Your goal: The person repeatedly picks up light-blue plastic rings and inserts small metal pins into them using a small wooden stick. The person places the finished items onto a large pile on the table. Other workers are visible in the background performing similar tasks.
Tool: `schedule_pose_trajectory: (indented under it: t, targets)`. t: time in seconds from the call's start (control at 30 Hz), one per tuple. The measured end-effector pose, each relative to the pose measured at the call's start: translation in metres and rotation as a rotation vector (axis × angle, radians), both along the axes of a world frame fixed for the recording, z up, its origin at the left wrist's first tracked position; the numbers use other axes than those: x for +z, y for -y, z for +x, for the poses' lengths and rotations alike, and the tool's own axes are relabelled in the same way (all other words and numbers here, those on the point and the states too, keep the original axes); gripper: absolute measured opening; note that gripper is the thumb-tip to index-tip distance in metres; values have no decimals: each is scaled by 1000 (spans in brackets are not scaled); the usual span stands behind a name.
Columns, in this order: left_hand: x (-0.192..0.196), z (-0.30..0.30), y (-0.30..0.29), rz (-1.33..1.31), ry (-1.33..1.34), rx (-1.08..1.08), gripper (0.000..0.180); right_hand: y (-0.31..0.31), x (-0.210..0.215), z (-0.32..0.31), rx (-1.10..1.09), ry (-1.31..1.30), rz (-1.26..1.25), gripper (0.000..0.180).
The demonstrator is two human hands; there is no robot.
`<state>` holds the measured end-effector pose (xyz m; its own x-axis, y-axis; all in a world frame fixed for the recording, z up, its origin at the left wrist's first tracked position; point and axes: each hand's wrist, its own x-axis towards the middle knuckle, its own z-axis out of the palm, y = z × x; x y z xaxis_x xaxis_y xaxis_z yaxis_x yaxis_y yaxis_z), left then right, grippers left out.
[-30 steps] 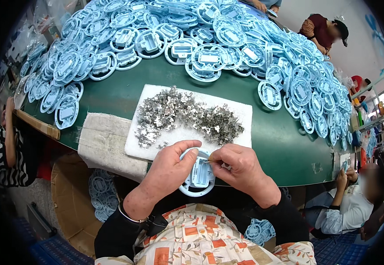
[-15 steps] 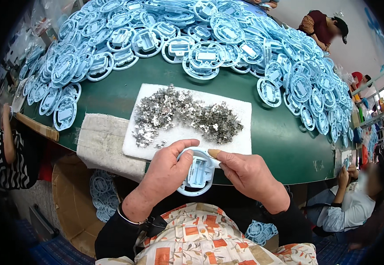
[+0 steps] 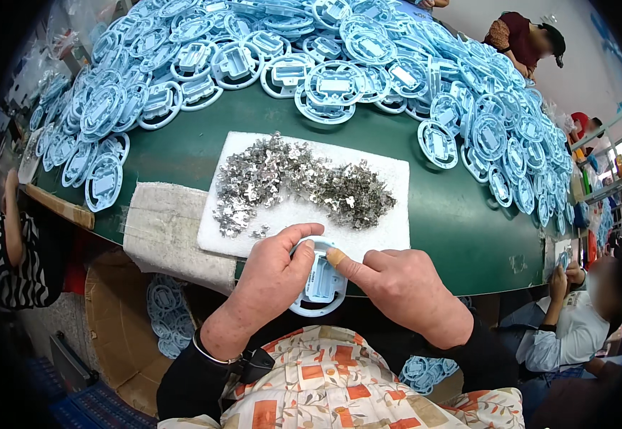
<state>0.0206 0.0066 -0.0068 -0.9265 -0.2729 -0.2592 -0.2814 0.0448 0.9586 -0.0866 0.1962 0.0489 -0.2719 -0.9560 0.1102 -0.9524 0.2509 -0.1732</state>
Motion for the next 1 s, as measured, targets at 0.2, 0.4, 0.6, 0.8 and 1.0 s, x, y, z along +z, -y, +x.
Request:
schedule_pose_trajectory:
  t: [0.2,0.4,0.6,0.8,1.0]
  targets:
    - [6,0,-1,-36,22,3,31,6,19,8,-64,68,144,45]
    - [7,-1,-2,-58,-4,15,31,-6,9,8,-138,91,107,42]
    - [10,2,-3,244,-100,40,32,-15,11,8,-206,274,-190,40]
    - [23,10,-20,510,-185,4,35,-15,-18,11,-408,1324,-458,31]
    - [30,14,-18,-97,-261,-282,42,-28,2,9,-432,1186,-338,25]
